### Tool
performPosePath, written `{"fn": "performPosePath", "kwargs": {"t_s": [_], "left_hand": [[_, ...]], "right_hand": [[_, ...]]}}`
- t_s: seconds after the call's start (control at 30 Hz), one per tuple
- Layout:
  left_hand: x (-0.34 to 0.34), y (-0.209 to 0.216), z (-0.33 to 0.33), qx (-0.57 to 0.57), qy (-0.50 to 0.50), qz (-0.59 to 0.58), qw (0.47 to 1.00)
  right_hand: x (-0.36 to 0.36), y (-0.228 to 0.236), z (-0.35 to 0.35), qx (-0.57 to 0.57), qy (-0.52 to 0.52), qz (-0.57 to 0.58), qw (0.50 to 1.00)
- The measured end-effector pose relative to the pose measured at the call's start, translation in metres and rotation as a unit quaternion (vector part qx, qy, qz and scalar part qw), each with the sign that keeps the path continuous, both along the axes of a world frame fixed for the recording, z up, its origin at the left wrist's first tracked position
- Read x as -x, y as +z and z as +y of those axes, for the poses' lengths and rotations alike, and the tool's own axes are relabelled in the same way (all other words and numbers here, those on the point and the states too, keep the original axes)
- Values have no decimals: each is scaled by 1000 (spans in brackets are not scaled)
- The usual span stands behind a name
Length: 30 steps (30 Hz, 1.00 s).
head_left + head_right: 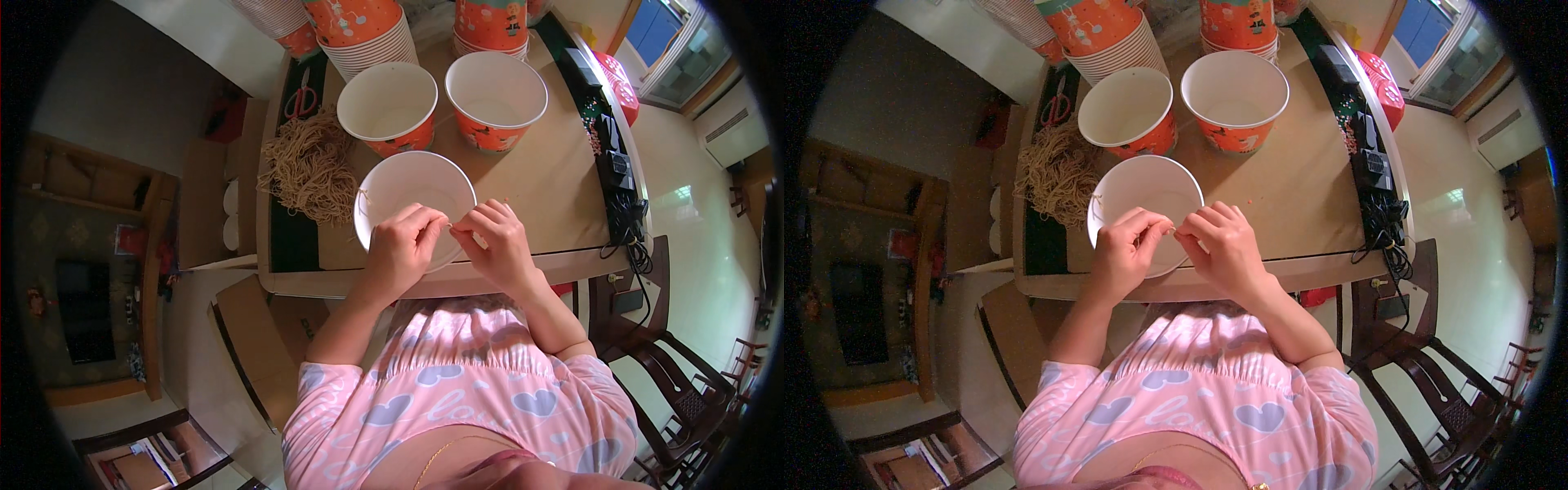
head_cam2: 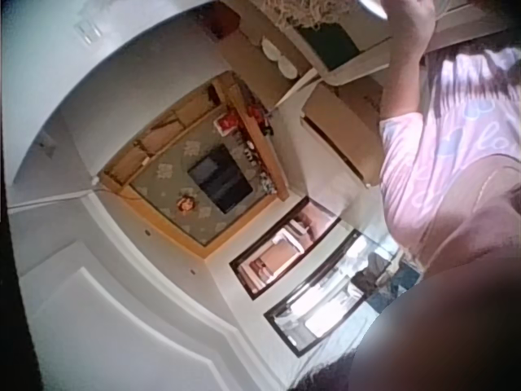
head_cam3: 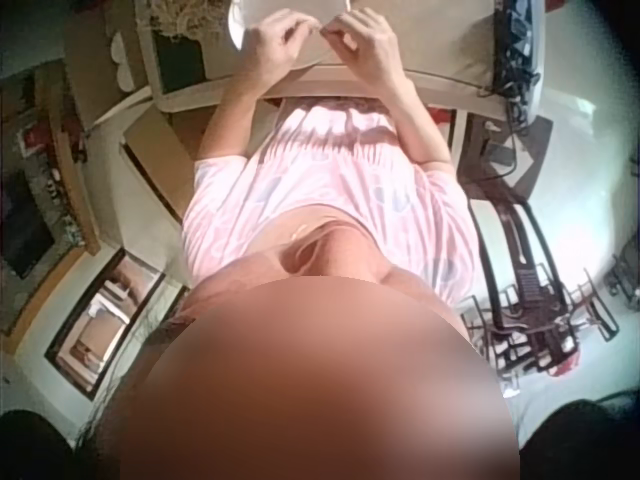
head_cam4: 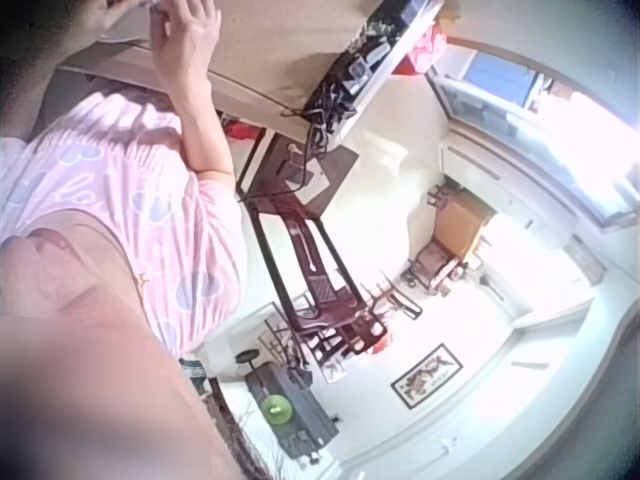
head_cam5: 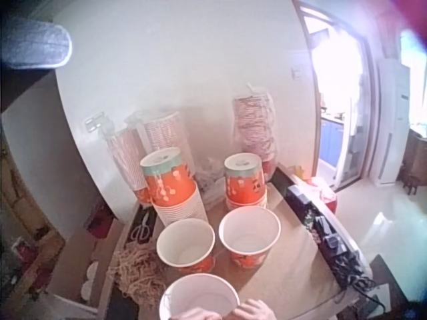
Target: The recorder is attaching rubber bands or string loops to paper bowls to create handles.
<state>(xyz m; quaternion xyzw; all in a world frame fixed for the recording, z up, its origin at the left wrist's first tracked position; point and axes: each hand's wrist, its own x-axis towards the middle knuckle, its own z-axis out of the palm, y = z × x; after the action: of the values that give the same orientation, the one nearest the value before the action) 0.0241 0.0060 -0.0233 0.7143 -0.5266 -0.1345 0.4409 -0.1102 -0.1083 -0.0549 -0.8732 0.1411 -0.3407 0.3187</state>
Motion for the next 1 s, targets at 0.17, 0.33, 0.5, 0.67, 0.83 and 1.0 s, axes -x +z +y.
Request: {"fn": "performPosePath", "kwargs": {"t_s": [0.17, 0.33, 0.5, 0.67, 0.83, 1.0], "left_hand": [[1, -6, -1, 8, 30, -15, 999], [5, 0, -4, -26, 15, 8, 1000], [8, 4, -3, -47, 5, 11, 999], [-5, 5, 4, -55, -65, 182, 980], [-5, 20, 6, 13, -95, 416, 905], [-16, 29, 14, 64, -68, 449, 888]], "right_hand": [[-2, 4, -1, 11, 9, -2, 1000], [1, 4, -1, -51, -8, 13, 999], [3, 5, -11, -4, -7, -13, 1000], [7, 17, -14, 8, 36, -50, 998], [10, 19, -12, -15, 32, -67, 997], [22, 3, -18, -80, 8, -57, 995]]}}
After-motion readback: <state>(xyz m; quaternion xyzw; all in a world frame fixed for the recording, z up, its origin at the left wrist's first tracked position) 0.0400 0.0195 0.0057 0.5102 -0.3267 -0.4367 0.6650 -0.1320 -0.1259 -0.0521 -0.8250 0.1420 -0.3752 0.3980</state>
